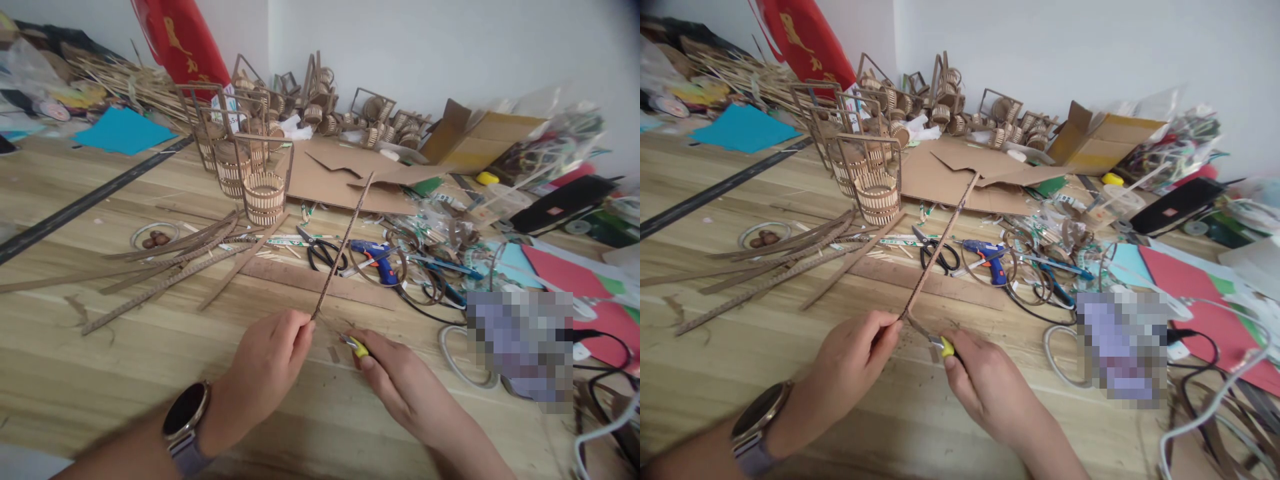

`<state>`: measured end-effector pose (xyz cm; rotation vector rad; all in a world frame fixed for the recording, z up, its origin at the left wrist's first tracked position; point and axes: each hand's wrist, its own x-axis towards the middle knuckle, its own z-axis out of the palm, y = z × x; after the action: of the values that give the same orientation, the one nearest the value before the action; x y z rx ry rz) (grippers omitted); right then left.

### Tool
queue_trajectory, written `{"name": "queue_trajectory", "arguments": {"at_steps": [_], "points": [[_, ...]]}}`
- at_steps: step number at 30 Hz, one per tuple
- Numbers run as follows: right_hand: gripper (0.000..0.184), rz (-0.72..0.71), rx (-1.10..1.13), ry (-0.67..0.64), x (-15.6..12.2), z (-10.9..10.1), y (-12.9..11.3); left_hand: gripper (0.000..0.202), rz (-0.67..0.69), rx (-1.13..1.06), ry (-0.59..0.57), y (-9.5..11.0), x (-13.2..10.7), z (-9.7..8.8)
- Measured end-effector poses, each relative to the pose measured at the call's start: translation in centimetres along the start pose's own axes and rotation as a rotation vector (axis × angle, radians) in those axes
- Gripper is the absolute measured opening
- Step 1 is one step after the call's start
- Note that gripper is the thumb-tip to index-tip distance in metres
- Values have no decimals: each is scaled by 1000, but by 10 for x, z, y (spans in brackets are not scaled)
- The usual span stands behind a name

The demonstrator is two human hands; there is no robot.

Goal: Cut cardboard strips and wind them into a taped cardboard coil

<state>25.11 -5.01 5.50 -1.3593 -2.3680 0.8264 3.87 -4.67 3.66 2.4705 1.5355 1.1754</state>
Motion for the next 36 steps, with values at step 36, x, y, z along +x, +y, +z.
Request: {"name": "queue_trajectory", "arguments": {"at_steps": [36], "points": [[27, 33, 8, -16, -2, -2, -3, 26, 64, 4, 10, -1, -2, -1]]}}
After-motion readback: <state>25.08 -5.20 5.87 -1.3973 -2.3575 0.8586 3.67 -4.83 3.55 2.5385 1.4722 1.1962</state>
